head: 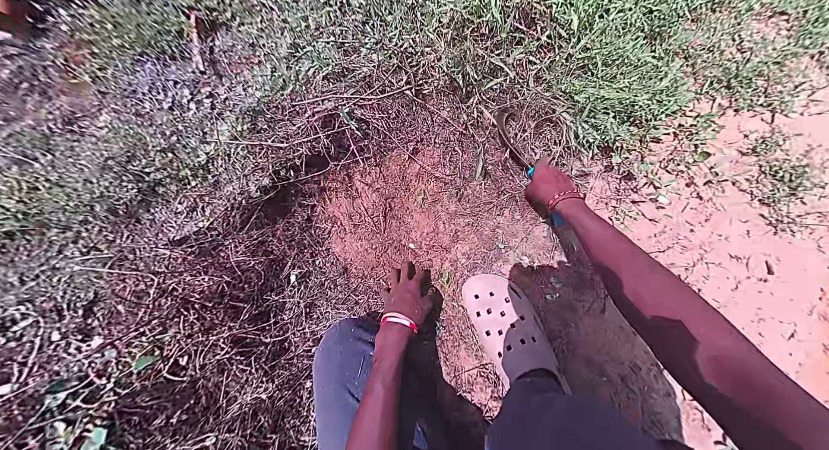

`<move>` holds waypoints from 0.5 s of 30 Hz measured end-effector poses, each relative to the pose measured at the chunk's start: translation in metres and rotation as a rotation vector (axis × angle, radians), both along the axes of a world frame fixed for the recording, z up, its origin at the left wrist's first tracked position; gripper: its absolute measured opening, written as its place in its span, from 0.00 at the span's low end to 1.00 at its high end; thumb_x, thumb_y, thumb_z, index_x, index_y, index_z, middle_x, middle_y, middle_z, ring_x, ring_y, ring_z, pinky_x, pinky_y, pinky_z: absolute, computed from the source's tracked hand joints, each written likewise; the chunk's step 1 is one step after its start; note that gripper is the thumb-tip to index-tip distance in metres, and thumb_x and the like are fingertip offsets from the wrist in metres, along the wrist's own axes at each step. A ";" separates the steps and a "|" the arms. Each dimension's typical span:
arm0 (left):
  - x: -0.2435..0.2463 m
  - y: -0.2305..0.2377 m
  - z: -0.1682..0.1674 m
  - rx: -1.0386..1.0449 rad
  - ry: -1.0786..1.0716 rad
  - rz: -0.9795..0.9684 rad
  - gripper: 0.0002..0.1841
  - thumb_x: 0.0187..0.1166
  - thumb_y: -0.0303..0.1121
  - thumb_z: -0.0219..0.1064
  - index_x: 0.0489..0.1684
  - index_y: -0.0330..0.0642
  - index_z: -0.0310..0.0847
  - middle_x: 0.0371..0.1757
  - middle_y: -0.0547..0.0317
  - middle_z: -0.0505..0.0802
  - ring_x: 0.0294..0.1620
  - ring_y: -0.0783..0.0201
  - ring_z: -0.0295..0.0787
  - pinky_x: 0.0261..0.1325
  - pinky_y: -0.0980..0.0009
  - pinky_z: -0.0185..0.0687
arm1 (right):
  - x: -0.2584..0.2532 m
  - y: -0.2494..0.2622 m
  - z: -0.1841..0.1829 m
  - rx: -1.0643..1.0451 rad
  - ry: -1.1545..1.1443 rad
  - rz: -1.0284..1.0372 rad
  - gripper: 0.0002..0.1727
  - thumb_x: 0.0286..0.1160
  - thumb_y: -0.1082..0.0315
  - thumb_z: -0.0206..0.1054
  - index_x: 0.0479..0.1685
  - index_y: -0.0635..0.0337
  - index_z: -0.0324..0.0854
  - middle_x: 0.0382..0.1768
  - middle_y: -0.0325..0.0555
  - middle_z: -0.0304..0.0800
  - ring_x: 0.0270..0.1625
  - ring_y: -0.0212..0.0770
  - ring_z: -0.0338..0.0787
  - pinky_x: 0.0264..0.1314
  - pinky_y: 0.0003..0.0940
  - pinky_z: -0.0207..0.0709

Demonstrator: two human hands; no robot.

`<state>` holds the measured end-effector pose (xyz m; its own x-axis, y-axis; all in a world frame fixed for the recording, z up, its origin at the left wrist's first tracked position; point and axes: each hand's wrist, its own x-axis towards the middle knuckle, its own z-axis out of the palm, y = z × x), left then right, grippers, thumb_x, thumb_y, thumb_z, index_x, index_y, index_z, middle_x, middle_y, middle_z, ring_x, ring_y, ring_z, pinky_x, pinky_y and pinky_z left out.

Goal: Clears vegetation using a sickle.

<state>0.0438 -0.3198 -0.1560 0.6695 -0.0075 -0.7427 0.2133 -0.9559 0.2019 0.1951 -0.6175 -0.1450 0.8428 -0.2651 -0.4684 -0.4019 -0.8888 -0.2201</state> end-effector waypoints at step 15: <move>0.002 -0.007 0.001 0.041 0.012 -0.011 0.30 0.88 0.47 0.63 0.88 0.50 0.68 0.96 0.39 0.53 0.95 0.31 0.44 0.83 0.28 0.56 | -0.234 0.026 0.008 0.124 0.249 -0.148 0.32 0.88 0.60 0.59 0.85 0.69 0.57 0.58 0.67 0.88 0.61 0.64 0.91 0.65 0.57 0.80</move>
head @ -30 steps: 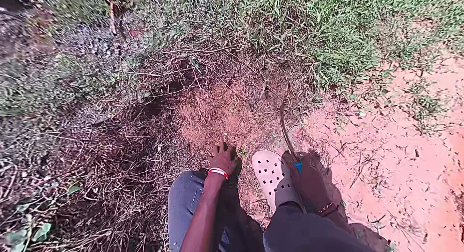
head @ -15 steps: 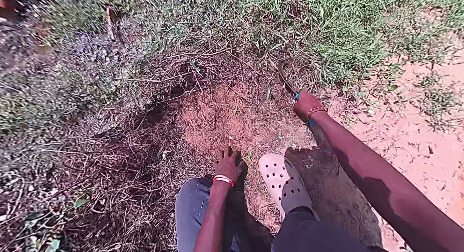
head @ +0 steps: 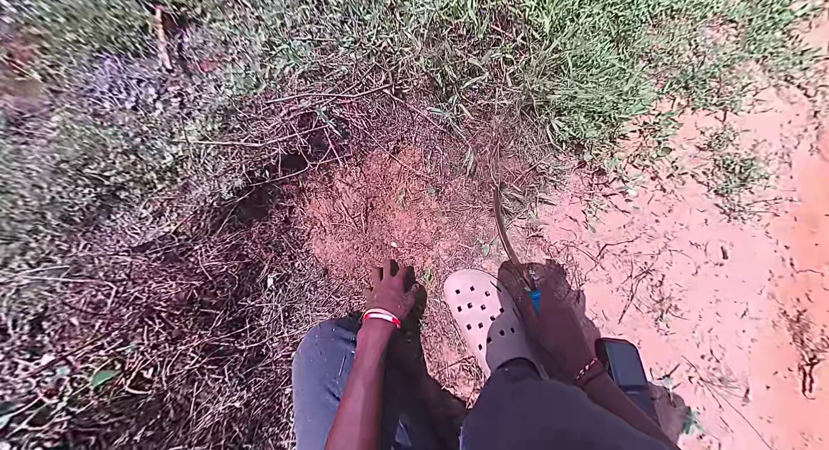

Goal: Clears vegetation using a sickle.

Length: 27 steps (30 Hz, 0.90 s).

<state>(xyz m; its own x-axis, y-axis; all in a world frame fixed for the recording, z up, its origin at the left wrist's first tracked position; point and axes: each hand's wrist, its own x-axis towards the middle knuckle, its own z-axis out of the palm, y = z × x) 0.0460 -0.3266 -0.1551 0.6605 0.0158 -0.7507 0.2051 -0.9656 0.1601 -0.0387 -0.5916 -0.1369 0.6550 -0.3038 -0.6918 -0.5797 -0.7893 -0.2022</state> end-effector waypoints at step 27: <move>0.000 0.005 -0.003 -0.029 -0.027 0.017 0.27 0.87 0.47 0.63 0.86 0.54 0.72 0.95 0.43 0.58 0.94 0.33 0.48 0.83 0.27 0.55 | 0.027 -0.012 -0.013 -0.110 -0.095 -0.042 0.32 0.86 0.62 0.60 0.85 0.65 0.58 0.56 0.66 0.90 0.59 0.66 0.91 0.64 0.64 0.78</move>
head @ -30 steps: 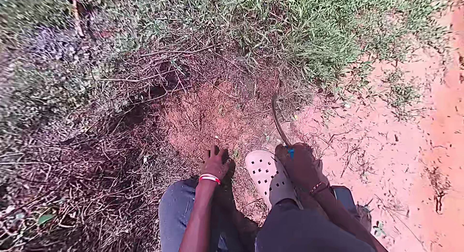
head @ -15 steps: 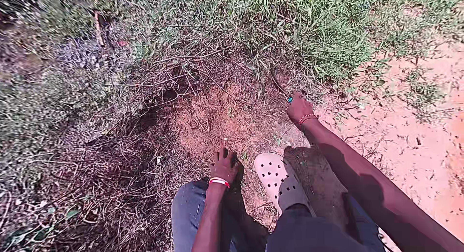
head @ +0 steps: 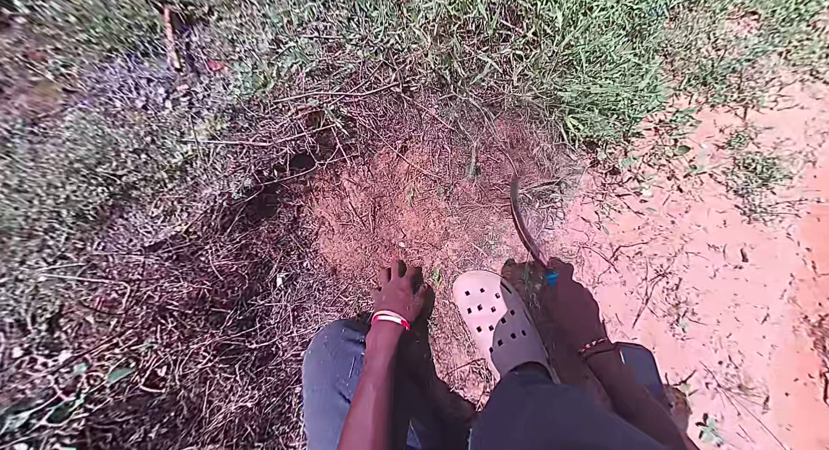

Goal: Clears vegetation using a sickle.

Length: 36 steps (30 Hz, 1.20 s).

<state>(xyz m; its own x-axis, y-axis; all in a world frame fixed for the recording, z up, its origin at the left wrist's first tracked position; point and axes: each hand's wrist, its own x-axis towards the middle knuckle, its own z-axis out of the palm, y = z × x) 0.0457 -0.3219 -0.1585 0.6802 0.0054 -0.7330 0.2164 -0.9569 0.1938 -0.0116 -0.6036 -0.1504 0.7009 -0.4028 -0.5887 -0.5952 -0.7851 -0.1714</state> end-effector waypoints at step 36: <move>-0.002 0.000 -0.002 -0.021 -0.014 -0.006 0.28 0.87 0.45 0.64 0.85 0.50 0.73 0.94 0.38 0.59 0.94 0.30 0.48 0.83 0.26 0.54 | -0.070 -0.011 -0.003 0.060 -0.162 0.056 0.28 0.91 0.54 0.53 0.70 0.74 0.75 0.50 0.69 0.90 0.54 0.68 0.92 0.60 0.65 0.80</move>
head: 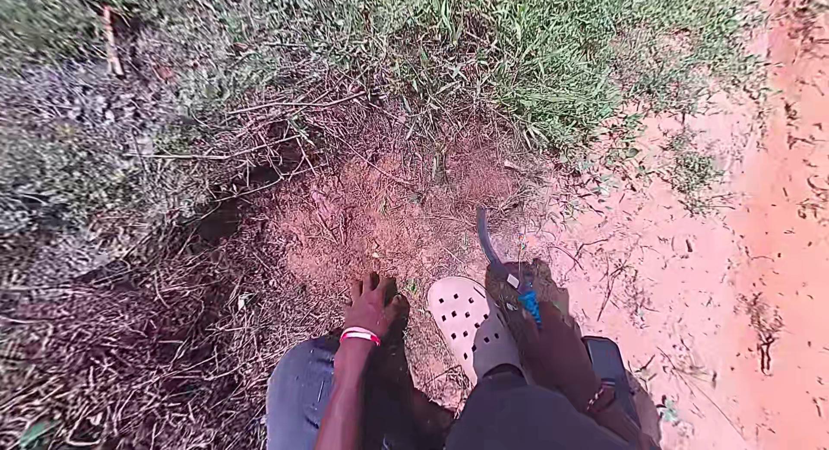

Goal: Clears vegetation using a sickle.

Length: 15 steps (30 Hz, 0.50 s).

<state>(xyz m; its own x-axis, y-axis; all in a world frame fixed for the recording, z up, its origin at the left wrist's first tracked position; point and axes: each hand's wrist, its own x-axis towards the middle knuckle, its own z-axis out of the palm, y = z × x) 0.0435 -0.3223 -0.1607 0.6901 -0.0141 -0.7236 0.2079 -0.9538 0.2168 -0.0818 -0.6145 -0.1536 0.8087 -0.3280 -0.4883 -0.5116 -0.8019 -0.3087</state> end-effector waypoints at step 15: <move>-0.002 0.005 -0.004 0.028 -0.004 -0.007 0.28 0.87 0.46 0.64 0.86 0.53 0.72 0.95 0.42 0.57 0.95 0.33 0.46 0.83 0.27 0.55 | 0.236 -0.061 -0.019 -0.202 -0.029 0.194 0.31 0.93 0.49 0.46 0.70 0.73 0.72 0.56 0.74 0.86 0.63 0.70 0.88 0.61 0.65 0.80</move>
